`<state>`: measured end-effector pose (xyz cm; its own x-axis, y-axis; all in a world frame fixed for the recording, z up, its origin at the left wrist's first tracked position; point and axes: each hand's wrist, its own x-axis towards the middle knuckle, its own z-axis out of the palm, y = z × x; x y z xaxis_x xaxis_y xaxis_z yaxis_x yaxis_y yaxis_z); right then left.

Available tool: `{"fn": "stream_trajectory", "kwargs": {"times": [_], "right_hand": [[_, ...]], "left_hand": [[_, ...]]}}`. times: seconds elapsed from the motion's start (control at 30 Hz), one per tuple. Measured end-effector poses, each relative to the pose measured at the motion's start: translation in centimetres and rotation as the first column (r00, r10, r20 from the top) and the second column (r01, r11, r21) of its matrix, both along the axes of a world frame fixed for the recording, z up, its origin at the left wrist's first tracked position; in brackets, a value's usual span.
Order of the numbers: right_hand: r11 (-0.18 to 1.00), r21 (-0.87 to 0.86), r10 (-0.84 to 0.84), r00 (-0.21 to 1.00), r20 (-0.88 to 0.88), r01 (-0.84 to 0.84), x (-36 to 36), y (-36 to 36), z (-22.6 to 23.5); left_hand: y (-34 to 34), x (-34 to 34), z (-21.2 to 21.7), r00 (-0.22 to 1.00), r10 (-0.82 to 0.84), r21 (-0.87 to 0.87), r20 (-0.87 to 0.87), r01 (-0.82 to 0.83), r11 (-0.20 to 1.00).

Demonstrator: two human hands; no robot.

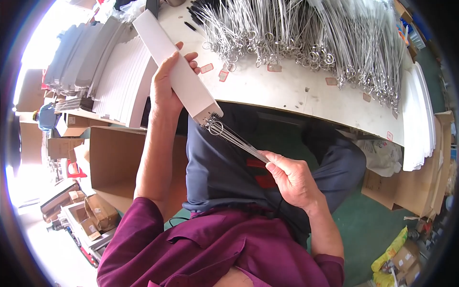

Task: Gathering bundles of thin metal wires and inserting them into white rectangular plastic tubes for packaging.

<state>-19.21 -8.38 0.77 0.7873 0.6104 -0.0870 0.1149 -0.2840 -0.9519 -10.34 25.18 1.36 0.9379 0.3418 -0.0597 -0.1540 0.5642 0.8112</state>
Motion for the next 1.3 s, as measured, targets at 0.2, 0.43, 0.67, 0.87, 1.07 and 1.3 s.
{"fn": "stream_trajectory", "kwargs": {"times": [0.2,0.43,0.67,0.87,1.07,1.3], "right_hand": [[0.998,-0.037,-0.038,0.994,0.106,0.042,0.5,0.2,-0.6],[0.991,-0.112,-0.055,0.988,0.147,0.072,0.8,0.4,-0.8],[0.986,-0.161,-0.038,0.999,0.007,0.039,1.9,1.6,-0.6],[0.971,-0.149,-0.202,0.974,-0.099,0.186,3.9,3.6,-1.0],[0.993,-0.038,-0.105,0.983,0.152,0.112,4.6,3.8,-1.4],[0.989,-0.148,-0.005,1.000,-0.002,0.005,5.9,0.0,0.6]], "left_hand": [[-0.6,-0.4,-0.1,1.000,-0.011,-0.047,0.018,0.012,0.999],[-3.2,-1.5,0.3,0.997,0.023,-0.068,-0.075,-0.028,0.997],[-6.6,-2.6,-1.4,0.995,0.000,-0.107,-0.101,-0.010,0.994],[-10.2,-4.3,-2.8,0.994,-0.059,-0.121,-0.097,0.047,0.992],[-11.3,-6.3,-3.8,0.981,-0.162,-0.137,-0.107,0.146,0.980],[-9.3,-11.4,2.7,0.831,-0.413,0.852,-0.374,0.483,0.200]]}}
